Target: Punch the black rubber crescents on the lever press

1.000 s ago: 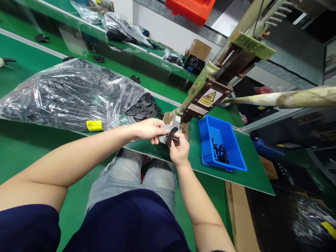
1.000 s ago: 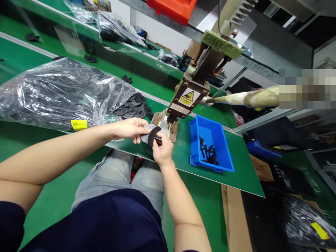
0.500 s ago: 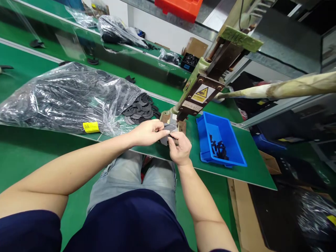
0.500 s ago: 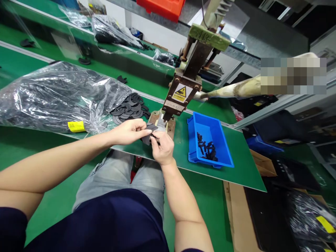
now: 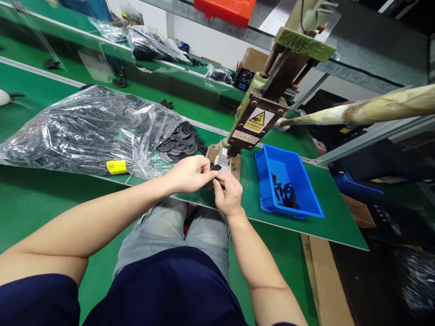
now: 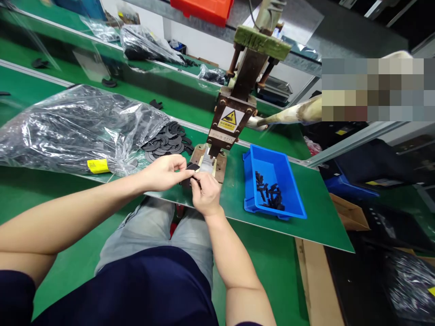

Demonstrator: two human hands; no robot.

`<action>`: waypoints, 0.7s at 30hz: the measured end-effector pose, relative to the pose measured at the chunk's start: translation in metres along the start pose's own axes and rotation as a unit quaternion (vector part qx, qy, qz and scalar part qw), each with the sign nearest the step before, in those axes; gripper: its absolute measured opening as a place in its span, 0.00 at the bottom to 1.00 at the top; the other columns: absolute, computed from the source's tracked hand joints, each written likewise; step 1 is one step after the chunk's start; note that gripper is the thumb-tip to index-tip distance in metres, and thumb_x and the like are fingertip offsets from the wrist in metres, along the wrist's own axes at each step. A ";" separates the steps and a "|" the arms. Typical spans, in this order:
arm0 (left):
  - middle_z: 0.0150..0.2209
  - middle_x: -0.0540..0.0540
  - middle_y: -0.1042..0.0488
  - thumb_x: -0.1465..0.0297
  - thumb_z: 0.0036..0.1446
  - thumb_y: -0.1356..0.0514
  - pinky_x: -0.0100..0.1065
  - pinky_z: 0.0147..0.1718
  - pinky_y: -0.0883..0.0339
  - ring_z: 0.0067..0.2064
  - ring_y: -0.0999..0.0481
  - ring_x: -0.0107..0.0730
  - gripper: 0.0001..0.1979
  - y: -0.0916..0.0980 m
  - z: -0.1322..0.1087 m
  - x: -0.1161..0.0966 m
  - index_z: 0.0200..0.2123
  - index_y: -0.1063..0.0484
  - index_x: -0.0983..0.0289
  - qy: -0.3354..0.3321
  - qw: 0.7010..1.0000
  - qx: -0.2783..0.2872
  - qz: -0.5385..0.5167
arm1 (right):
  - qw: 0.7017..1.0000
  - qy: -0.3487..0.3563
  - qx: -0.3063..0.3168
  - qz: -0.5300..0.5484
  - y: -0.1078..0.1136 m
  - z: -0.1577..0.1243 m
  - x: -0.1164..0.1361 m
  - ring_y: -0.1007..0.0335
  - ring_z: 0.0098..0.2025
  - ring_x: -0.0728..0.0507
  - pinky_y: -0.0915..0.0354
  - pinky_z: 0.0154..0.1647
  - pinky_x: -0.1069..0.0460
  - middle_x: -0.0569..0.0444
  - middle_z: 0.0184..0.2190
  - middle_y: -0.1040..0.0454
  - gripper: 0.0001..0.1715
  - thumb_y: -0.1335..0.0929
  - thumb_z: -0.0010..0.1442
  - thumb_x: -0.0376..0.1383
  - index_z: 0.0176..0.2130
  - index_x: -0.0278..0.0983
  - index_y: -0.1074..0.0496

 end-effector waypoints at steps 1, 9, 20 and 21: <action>0.24 0.48 0.34 0.56 0.58 0.31 0.31 0.26 0.49 0.27 0.39 0.27 0.20 -0.002 0.002 0.000 0.24 0.33 0.61 0.006 1.000 0.006 0.002 | 1.000 -0.001 0.003 0.000 -0.001 0.000 0.000 0.21 0.39 0.42 0.24 0.44 0.44 0.50 0.36 0.19 0.07 0.31 0.69 0.39 0.43 0.42 0.23; 0.30 0.46 0.28 0.53 0.53 0.25 0.28 0.31 0.36 0.31 0.29 0.27 0.24 -0.018 0.009 0.018 0.41 0.30 0.60 0.067 0.973 0.048 -0.214 | 0.994 -0.062 -0.050 0.072 0.010 -0.004 -0.017 0.20 0.42 0.44 0.23 0.44 0.47 0.50 0.41 0.18 0.08 0.30 0.69 0.42 0.46 0.41 0.22; 0.29 0.50 0.24 0.60 0.52 0.21 0.25 0.25 0.27 0.26 0.26 0.23 0.23 0.003 0.068 0.101 0.32 0.31 0.64 0.228 0.928 -0.038 -0.292 | 0.990 -0.105 0.016 0.092 0.027 -0.027 -0.026 0.20 0.51 0.40 0.21 0.56 0.41 0.47 0.51 0.21 0.22 0.29 0.67 0.37 0.60 0.44 0.28; 0.30 0.51 0.24 0.62 0.54 0.21 0.26 0.26 0.25 0.27 0.25 0.23 0.22 0.008 0.083 0.107 0.32 0.31 0.64 0.244 0.926 -0.064 -0.282 | 0.991 -0.093 0.027 0.096 0.031 -0.031 -0.019 0.20 0.51 0.40 0.21 0.56 0.40 0.47 0.50 0.21 0.22 0.29 0.67 0.36 0.59 0.44 0.28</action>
Point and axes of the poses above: each hand's wrist, its own z-axis towards the middle knuckle, its own y-axis out of the back of the hand, x = y × z, the point moved 8 cm from there along z, towards the middle knuckle
